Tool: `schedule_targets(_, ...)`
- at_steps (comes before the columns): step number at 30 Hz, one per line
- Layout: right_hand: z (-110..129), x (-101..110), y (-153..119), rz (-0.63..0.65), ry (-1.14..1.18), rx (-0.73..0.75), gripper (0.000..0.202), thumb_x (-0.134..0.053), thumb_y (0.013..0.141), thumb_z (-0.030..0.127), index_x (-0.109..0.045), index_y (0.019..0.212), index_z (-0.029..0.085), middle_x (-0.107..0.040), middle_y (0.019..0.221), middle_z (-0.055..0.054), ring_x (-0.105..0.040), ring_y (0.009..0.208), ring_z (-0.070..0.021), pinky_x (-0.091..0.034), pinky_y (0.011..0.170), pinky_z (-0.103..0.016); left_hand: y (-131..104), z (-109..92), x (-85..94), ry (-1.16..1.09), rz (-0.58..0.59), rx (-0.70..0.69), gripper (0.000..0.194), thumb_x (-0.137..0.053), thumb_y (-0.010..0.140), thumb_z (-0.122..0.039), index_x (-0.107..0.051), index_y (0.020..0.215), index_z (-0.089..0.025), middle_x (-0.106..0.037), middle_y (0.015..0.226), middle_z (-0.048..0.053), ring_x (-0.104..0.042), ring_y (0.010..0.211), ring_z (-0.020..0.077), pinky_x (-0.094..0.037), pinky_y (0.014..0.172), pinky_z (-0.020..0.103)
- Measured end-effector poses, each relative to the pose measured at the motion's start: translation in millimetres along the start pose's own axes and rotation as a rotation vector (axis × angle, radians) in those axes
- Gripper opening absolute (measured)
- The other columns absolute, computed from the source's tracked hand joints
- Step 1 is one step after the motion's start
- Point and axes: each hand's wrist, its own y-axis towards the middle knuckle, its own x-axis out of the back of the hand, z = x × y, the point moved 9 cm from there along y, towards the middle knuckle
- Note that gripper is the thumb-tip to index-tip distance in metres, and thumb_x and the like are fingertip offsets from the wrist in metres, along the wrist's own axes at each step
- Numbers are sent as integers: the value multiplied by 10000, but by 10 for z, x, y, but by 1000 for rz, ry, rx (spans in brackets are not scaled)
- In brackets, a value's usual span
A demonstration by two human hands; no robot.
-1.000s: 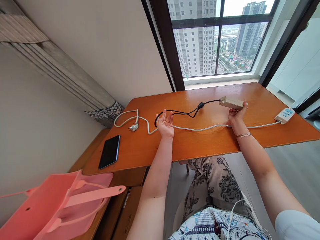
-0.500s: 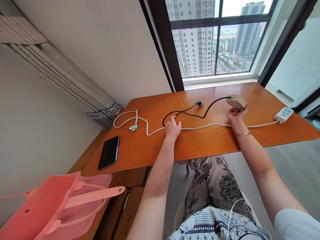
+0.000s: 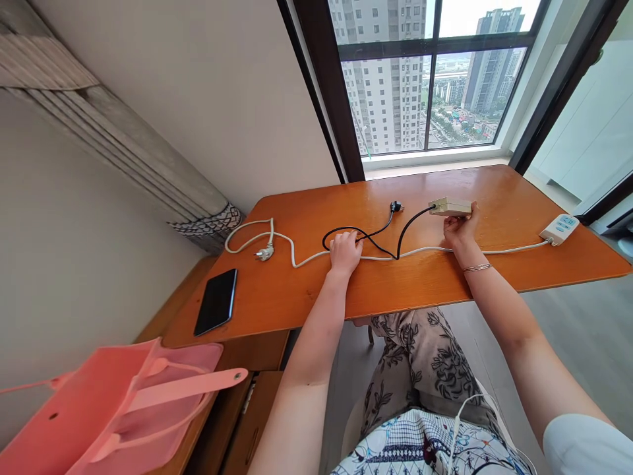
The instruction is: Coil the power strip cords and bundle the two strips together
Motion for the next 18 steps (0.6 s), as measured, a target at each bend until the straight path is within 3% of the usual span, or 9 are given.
schedule_targets(4, 67, -17, 5, -16, 29, 77, 390, -671, 806, 592, -546, 818, 223, -551, 667, 77, -369, 443, -42, -440, 462, -186, -43, -143, 84, -228, -85, -46, 140, -670, 858, -239, -594, 740, -233, -641, 830, 76, -608, 992, 280, -413, 1038, 414)
schedule_targets(6, 179, 7, 20, -48, 40, 153, 350, -684, 809, 549, -546, 823, 228, -553, 687, 76, -427, 470, -45, -487, 505, -181, -64, -162, 197, -500, -190, -29, 165, -629, 912, -267, -566, 763, -231, -606, 761, 24, -601, 780, 184, -474, 846, 300)
schedule_targets(8, 351, 60, 21, -97, 54, 235, 315, -706, 806, 506, -549, 832, 234, -554, 699, 75, -506, 523, -52, -527, 559, -174, -66, -122, 351, -783, -324, 25, 224, -604, 948, -318, -522, 762, -227, -537, 669, -25, -518, 588, 113, -429, 628, 221)
schedule_targets(10, 587, 129, 5, -131, 86, 312, 265, -709, 829, 450, -551, 839, 238, -561, 703, 72, -557, 569, -59, -543, 588, -169, -47, -68, 561, -990, -468, 91, 277, -598, 962, -345, -479, 747, -217, -457, 596, -59, -399, 465, 69, -319, 490, 186)
schedule_targets(14, 1217, 344, -21, -175, 136, 421, 243, -549, 979, 367, -572, 794, 211, -567, 676, 36, -556, 562, -67, -511, 548, -177, 45, -57, 1156, -1163, -678, 181, 298, -434, 1041, -263, -443, 750, -197, -383, 523, -89, -258, 374, 38, -195, 410, 160)
schedule_targets(18, 1936, 631, 0, -238, 67, 532, 403, -384, 1056, 388, -577, 766, 185, -549, 703, 3, -511, 547, -55, -439, 477, -161, 205, -92, 1612, -1222, -600, 309, 322, -352, 1051, -180, -453, 746, -167, -386, 509, -91, -224, 353, 23, -140, 374, 152)
